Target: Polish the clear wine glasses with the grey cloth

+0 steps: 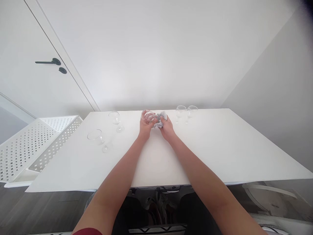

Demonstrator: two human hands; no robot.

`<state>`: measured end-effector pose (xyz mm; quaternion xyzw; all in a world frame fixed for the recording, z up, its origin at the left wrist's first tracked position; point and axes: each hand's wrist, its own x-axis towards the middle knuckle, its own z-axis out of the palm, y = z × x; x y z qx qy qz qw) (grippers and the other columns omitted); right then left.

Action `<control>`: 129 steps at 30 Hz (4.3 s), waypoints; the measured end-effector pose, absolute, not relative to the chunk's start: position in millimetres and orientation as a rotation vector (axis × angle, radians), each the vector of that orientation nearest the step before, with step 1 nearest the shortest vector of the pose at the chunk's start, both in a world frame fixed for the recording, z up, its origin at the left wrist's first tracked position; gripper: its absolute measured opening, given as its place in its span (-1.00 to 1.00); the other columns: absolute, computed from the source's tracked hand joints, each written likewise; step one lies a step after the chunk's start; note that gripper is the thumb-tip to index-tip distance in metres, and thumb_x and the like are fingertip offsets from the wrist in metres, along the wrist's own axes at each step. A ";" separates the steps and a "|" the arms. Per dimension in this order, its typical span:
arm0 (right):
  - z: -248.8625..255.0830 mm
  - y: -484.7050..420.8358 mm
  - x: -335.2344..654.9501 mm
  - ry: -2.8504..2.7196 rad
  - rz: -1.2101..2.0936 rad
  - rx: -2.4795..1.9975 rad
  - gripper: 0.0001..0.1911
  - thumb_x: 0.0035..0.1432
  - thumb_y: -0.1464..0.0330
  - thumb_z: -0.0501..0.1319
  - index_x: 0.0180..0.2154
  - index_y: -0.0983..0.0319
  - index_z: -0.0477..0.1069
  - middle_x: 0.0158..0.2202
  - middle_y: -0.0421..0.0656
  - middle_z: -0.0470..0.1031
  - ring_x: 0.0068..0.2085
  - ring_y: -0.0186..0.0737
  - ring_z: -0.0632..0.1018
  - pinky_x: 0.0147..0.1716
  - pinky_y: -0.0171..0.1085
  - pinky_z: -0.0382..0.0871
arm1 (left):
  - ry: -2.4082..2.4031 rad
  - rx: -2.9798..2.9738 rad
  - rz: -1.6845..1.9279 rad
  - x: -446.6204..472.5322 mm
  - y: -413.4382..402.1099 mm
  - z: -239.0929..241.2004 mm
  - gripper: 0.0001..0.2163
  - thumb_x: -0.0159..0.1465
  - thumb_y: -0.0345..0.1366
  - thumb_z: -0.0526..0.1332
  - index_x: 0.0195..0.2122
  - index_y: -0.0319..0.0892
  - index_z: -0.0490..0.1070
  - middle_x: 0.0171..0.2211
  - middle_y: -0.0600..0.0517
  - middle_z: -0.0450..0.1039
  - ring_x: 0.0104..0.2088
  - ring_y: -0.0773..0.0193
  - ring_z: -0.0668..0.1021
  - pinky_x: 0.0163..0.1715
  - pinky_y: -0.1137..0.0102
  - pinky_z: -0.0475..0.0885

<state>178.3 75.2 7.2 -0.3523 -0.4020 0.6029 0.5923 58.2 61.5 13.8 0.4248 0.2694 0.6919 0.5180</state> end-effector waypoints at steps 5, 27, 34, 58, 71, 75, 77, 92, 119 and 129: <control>-0.9 79.3 176.0 -0.952 1.298 -0.874 -0.58 0.11 0.03 0.31 -0.12 0.09 0.28 -0.09 -0.15 0.49 -0.15 -0.22 0.54 -0.24 -0.23 0.48 | 0.750 1.054 1.643 56.1 58.3 16.3 -0.49 -0.07 -0.23 0.60 -0.13 -0.04 0.43 -0.10 -0.02 0.52 -0.03 0.04 0.63 -0.07 0.15 0.54; 0.3 77.5 180.3 -0.882 1.172 -0.890 -0.65 -0.01 0.21 0.43 -0.19 0.15 0.44 -0.15 -0.15 0.54 -0.15 -0.16 0.54 -0.18 -0.19 0.47 | 0.860 1.182 1.751 53.8 63.1 13.1 -0.66 0.00 -0.20 0.57 -0.30 -0.11 0.47 -0.06 0.00 0.45 -0.13 0.14 0.64 0.03 0.08 0.55; 0.3 81.8 176.2 -0.795 1.471 -0.761 -0.59 -0.04 0.25 0.46 -0.12 0.17 0.49 -0.08 -0.10 0.60 -0.06 -0.11 0.58 -0.11 -0.18 0.49 | 0.886 1.089 1.793 49.3 71.2 6.8 -0.61 0.00 -0.19 0.57 -0.34 -0.11 0.37 -0.23 0.02 0.52 -0.14 0.19 0.62 0.03 0.15 0.53; -3.5 82.2 178.7 -0.946 1.343 -0.766 -0.42 0.09 0.09 0.40 0.12 0.11 0.44 -0.03 -0.10 0.60 -0.04 -0.09 0.59 -0.05 -0.11 0.51 | 0.846 1.014 1.584 50.5 75.1 -0.8 -0.60 0.03 -0.09 0.55 -0.31 -0.11 0.39 -0.14 -0.05 0.62 -0.07 0.12 0.65 0.07 0.08 0.53; -8.8 85.4 179.6 -1.158 1.137 -0.965 -0.54 0.07 0.19 0.33 0.01 0.18 0.54 -0.06 -0.09 0.62 -0.07 -0.06 0.58 -0.02 -0.07 0.48 | 0.898 1.066 1.610 49.2 74.4 -1.2 -0.62 0.01 -0.15 0.56 -0.34 -0.10 0.37 -0.19 -0.02 0.61 -0.08 0.12 0.64 0.09 0.06 0.51; -9.7 84.6 181.7 -1.189 0.959 -1.070 -0.67 0.03 0.22 0.36 -0.14 0.18 0.57 -0.11 -0.11 0.63 -0.09 -0.05 0.57 0.00 -0.07 0.44 | 0.957 1.159 1.582 50.1 73.3 -0.9 -0.63 0.01 -0.13 0.56 -0.36 -0.10 0.39 -0.18 -0.04 0.61 -0.03 0.07 0.63 0.07 0.07 0.50; -6.7 82.4 180.9 -1.114 0.995 -1.022 -0.64 0.02 0.23 0.38 -0.11 0.17 0.55 -0.08 -0.12 0.63 -0.07 -0.07 0.57 0.00 -0.10 0.44 | 0.925 1.152 1.586 50.6 72.9 -0.5 -0.63 0.03 -0.12 0.55 -0.35 -0.10 0.39 -0.18 -0.04 0.61 -0.02 0.08 0.63 0.08 0.09 0.50; -8.6 81.1 179.9 -1.192 0.969 -1.056 -0.70 0.05 0.12 0.37 -0.25 0.18 0.58 -0.28 -0.17 0.59 -0.21 -0.10 0.54 -0.10 -0.12 0.43 | 0.904 1.120 1.616 51.4 69.5 4.1 -0.63 0.04 -0.10 0.54 -0.31 -0.10 0.41 -0.15 -0.05 0.62 -0.02 0.07 0.64 0.10 0.05 0.51; -4.6 79.2 173.6 -1.239 1.090 -0.903 -0.56 0.12 0.17 0.35 0.04 0.11 0.53 0.01 -0.14 0.61 0.04 -0.08 0.55 0.12 -0.09 0.40 | 0.965 1.076 1.703 49.3 74.5 -0.7 -0.63 0.03 -0.09 0.54 -0.34 -0.14 0.43 -0.19 -0.06 0.61 -0.11 0.10 0.65 -0.08 0.12 0.62; -11.6 82.8 181.0 -1.084 0.962 -1.197 -0.64 -0.08 0.07 0.43 -0.34 0.20 0.54 -0.36 -0.13 0.59 -0.31 -0.10 0.52 -0.32 -0.17 0.43 | 1.001 1.085 1.689 49.2 71.3 1.4 -0.64 0.04 -0.10 0.54 -0.32 -0.10 0.40 -0.20 -0.05 0.63 -0.09 0.07 0.65 -0.12 0.10 0.61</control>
